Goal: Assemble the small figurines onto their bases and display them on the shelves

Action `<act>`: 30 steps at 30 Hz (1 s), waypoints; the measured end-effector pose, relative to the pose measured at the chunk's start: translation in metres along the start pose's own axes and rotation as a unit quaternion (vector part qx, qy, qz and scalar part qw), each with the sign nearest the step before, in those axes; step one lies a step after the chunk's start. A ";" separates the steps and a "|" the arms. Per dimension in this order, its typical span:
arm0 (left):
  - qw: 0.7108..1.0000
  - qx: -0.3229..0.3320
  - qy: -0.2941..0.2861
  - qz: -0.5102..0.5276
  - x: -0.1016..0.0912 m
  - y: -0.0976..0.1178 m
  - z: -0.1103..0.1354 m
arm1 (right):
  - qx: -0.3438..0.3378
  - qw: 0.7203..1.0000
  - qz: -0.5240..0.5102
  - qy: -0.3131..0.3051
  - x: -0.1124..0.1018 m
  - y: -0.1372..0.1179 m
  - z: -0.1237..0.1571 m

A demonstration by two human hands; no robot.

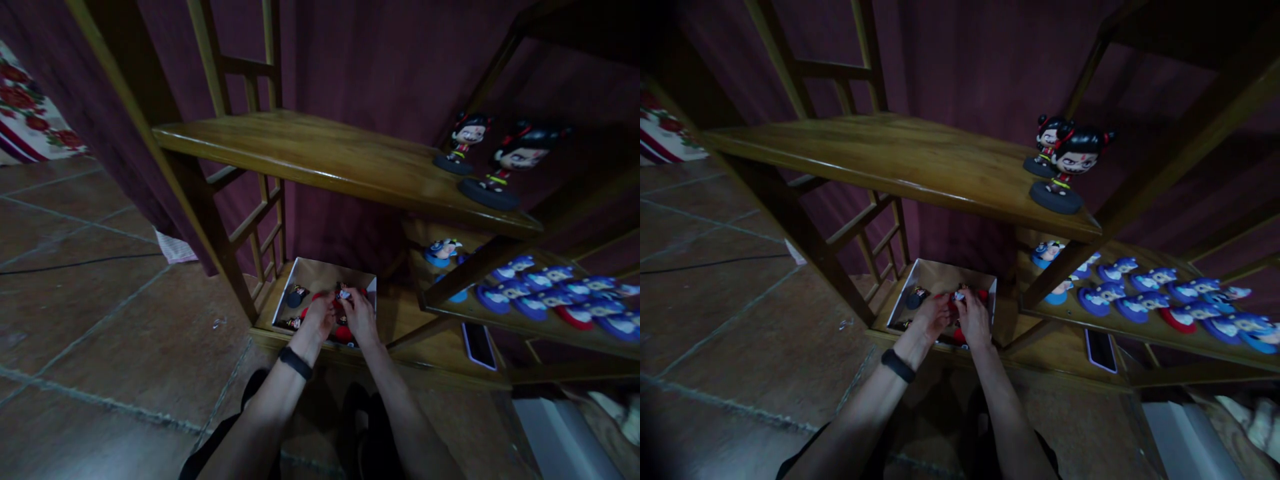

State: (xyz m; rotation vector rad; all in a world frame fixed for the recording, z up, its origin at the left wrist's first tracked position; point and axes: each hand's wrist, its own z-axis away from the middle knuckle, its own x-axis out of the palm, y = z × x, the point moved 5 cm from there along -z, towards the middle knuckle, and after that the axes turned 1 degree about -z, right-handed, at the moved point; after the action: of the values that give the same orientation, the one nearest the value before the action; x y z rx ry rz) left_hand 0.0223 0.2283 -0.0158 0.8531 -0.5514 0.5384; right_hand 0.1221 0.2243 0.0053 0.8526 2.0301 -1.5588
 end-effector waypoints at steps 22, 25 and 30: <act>0.998 -0.033 0.044 0.040 -0.022 -0.003 -0.019 | 0.205 0.860 -0.468 -0.003 0.018 0.025 -0.001; 0.999 -0.042 0.025 0.022 -0.020 0.000 -0.017 | 0.231 0.815 -0.531 -0.009 0.019 0.023 0.001; 0.999 -0.020 -0.046 -0.008 -0.009 0.009 -0.009 | 0.271 0.719 -0.639 -0.019 0.025 0.021 0.004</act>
State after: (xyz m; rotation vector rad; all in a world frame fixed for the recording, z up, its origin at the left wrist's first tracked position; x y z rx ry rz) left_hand 0.0120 0.2382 -0.0216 0.8465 -0.6367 0.4747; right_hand 0.1193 0.2293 -0.0272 -0.7621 2.1807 -2.8796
